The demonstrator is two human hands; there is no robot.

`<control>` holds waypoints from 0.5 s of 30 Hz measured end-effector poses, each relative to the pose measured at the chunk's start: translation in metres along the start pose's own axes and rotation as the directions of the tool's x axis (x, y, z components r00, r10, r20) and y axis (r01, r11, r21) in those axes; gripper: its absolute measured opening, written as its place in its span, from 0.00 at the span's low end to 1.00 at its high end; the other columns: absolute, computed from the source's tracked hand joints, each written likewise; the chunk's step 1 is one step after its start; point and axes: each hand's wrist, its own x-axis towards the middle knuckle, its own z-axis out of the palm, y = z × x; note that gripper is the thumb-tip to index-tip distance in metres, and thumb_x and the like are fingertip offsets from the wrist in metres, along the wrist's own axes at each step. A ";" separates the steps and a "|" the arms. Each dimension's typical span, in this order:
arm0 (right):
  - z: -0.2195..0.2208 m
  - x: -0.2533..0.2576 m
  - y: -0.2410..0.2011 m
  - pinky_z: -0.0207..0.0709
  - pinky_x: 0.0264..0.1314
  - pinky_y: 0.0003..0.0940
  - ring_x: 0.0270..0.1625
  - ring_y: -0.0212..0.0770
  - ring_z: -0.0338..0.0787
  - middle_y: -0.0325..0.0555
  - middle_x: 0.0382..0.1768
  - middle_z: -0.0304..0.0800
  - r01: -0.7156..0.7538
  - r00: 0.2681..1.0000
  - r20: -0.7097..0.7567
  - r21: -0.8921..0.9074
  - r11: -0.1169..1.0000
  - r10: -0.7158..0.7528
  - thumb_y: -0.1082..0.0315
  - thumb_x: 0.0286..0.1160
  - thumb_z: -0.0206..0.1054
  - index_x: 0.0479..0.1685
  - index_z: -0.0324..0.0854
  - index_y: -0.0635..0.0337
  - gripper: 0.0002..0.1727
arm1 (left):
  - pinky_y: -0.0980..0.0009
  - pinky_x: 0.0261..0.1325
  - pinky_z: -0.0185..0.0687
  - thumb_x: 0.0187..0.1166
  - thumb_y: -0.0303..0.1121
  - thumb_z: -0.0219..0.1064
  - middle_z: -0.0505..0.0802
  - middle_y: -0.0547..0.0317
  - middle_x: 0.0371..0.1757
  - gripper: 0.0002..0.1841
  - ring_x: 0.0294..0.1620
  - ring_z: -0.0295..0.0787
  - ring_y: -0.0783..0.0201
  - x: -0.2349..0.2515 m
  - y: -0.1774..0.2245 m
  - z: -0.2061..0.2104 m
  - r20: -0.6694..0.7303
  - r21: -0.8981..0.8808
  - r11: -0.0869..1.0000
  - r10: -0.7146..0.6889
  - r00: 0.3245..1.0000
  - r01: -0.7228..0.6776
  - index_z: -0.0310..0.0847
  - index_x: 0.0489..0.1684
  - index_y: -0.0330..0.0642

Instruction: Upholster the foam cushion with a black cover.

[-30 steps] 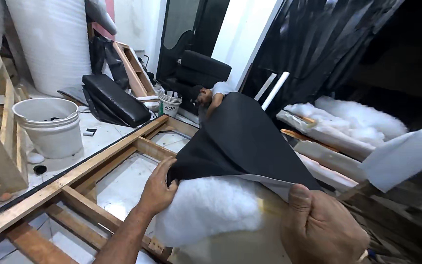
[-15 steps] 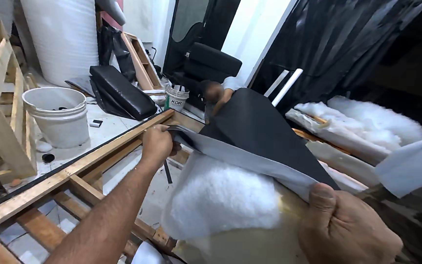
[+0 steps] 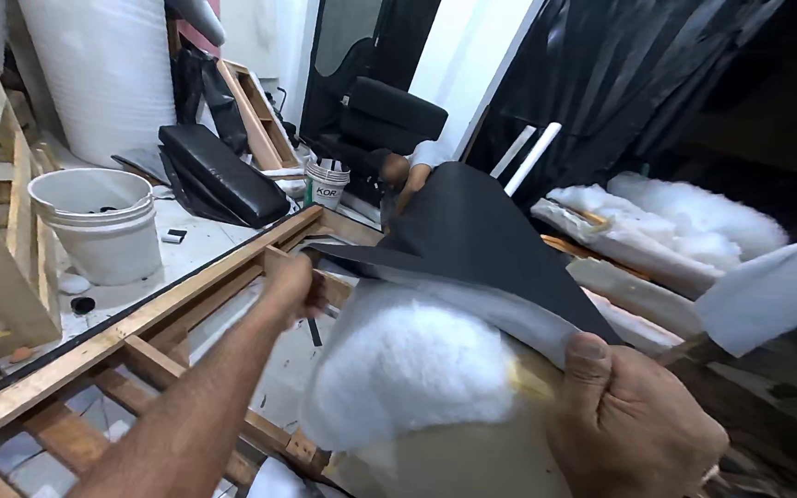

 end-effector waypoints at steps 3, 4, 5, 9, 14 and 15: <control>0.000 0.001 -0.001 0.67 0.24 0.43 0.20 0.46 0.79 0.48 0.12 0.72 -0.009 1.000 -0.004 0.000 1.000 0.009 0.54 0.91 0.50 0.11 0.69 0.61 0.32 | 0.68 0.24 0.72 0.90 0.64 0.43 0.84 0.60 0.22 0.34 0.19 0.75 0.65 -0.017 0.001 0.046 0.221 -0.209 0.974 -0.043 0.974 0.090 0.82 0.35 0.42; 0.000 0.002 -0.001 0.67 0.24 0.43 0.19 0.45 0.79 0.48 0.13 0.72 -0.015 1.000 0.000 0.004 1.000 0.015 0.55 0.91 0.50 0.12 0.70 0.61 0.31 | 0.68 0.23 0.72 0.92 0.55 0.50 0.84 0.60 0.22 0.28 0.18 0.75 0.66 -0.014 0.005 0.054 0.161 -0.142 0.989 0.053 0.986 -0.030 0.85 0.35 0.42; -0.001 0.003 -0.002 0.68 0.24 0.42 0.20 0.45 0.80 0.48 0.13 0.73 -0.026 1.000 0.007 0.009 1.000 0.026 0.55 0.91 0.51 0.12 0.72 0.61 0.31 | 0.66 0.25 0.76 0.92 0.49 0.54 0.86 0.58 0.25 0.23 0.20 0.78 0.64 -0.006 0.012 0.055 0.109 -0.032 0.990 0.138 0.984 -0.136 0.86 0.37 0.41; -0.003 0.009 -0.002 0.65 0.21 0.39 0.18 0.40 0.78 0.44 0.13 0.71 -0.126 0.992 0.034 0.036 0.991 0.125 0.55 0.91 0.51 0.15 0.73 0.61 0.30 | 0.39 0.46 0.80 0.89 0.42 0.54 0.90 0.42 0.37 0.21 0.41 0.88 0.44 0.022 0.054 0.017 0.074 0.452 0.800 0.409 0.910 -0.396 0.86 0.34 0.34; -0.006 0.013 -0.006 0.66 0.22 0.36 0.18 0.36 0.77 0.42 0.14 0.72 -0.233 0.972 0.040 0.065 0.970 0.231 0.56 0.91 0.52 0.16 0.75 0.62 0.29 | 0.32 0.39 0.80 0.86 0.43 0.57 0.92 0.38 0.37 0.19 0.44 0.92 0.33 0.019 0.063 -0.048 0.169 0.944 0.124 0.612 0.773 -0.305 0.85 0.33 0.38; -0.006 0.013 -0.006 0.66 0.22 0.37 0.19 0.36 0.78 0.42 0.14 0.72 -0.229 0.973 0.042 0.062 0.971 0.227 0.55 0.91 0.52 0.16 0.75 0.62 0.29 | 0.34 0.37 0.80 0.84 0.41 0.59 0.92 0.40 0.35 0.17 0.42 0.92 0.35 0.023 0.057 -0.070 0.192 0.962 0.029 0.633 0.750 -0.270 0.86 0.32 0.39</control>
